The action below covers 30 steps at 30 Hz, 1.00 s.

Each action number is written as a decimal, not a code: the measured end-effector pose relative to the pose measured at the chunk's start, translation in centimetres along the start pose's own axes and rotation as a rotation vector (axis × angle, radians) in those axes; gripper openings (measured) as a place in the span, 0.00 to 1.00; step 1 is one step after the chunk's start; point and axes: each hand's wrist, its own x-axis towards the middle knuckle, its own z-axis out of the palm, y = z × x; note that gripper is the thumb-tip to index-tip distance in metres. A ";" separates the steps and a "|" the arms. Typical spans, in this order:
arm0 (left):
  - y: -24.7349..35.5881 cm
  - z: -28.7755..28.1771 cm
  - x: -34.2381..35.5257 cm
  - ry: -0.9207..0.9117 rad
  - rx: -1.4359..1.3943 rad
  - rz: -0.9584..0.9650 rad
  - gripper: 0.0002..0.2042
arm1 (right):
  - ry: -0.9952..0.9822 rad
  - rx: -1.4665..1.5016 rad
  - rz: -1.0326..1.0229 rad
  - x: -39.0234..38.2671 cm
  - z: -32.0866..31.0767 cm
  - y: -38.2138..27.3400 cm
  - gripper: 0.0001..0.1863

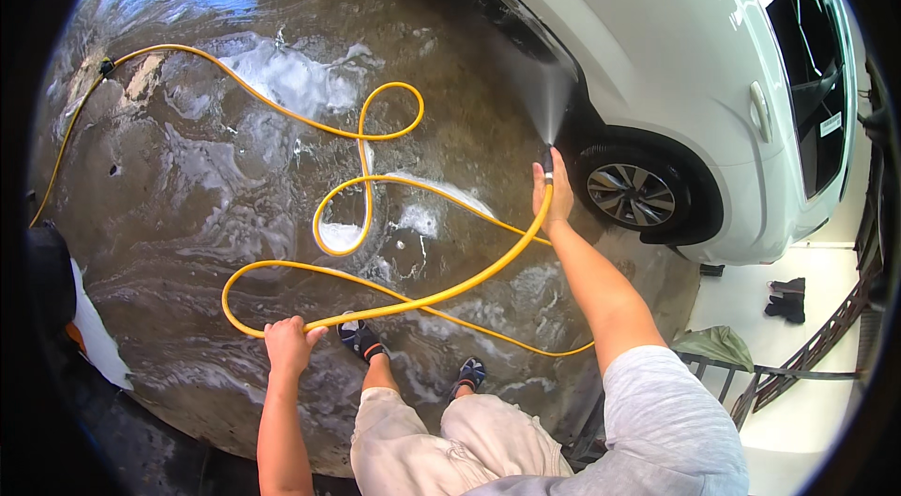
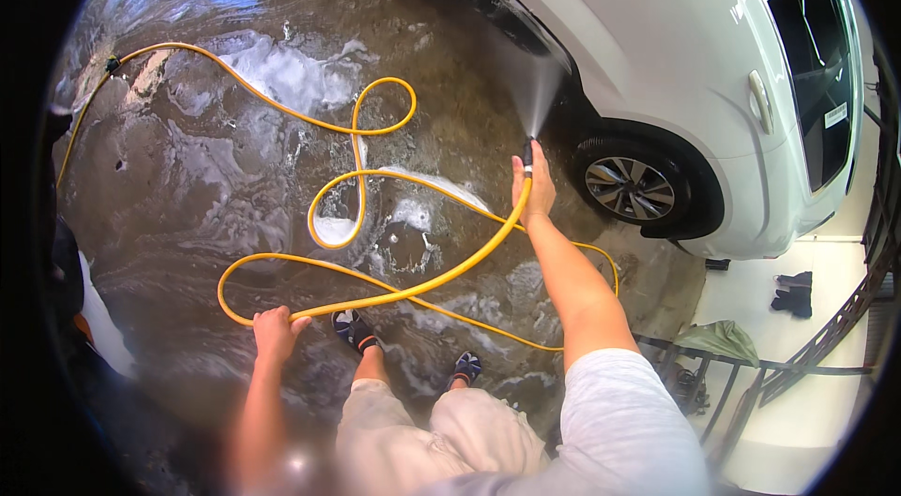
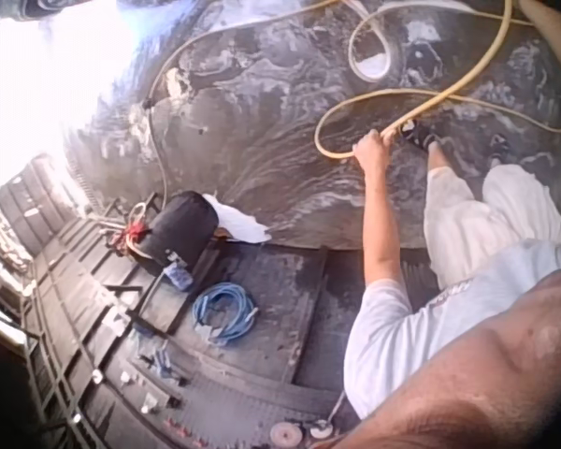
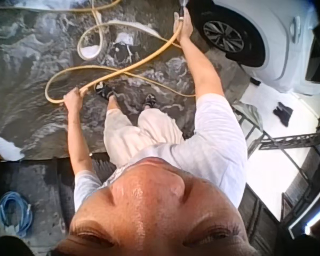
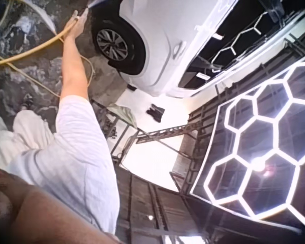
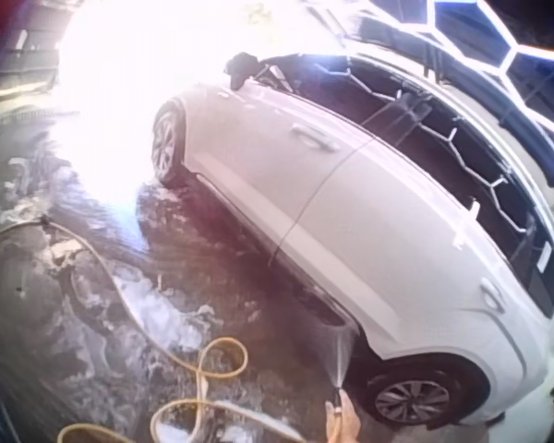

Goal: The person uses a pressure washer with a yellow hose to rinse a white SUV in a garage. They spray the rear bumper, both rear wheels, the front bumper, and the hood, moving around the vehicle to cover different areas.

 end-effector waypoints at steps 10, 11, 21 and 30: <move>3.3 3.5 1.0 -0.086 -0.017 0.047 0.25 | -0.049 -0.196 0.133 -4.3 0.8 8.5 0.31; 3.4 3.7 1.1 -0.081 -0.016 0.040 0.25 | -0.029 -0.192 0.112 -4.1 1.2 8.4 0.31; 1.6 3.2 0.2 -0.084 -0.031 -0.060 0.25 | 0.017 0.032 -0.185 3.9 4.6 -4.5 0.28; 1.4 3.1 -1.3 -0.033 -0.099 -0.120 0.26 | 0.081 0.102 -0.241 5.0 4.2 -5.5 0.27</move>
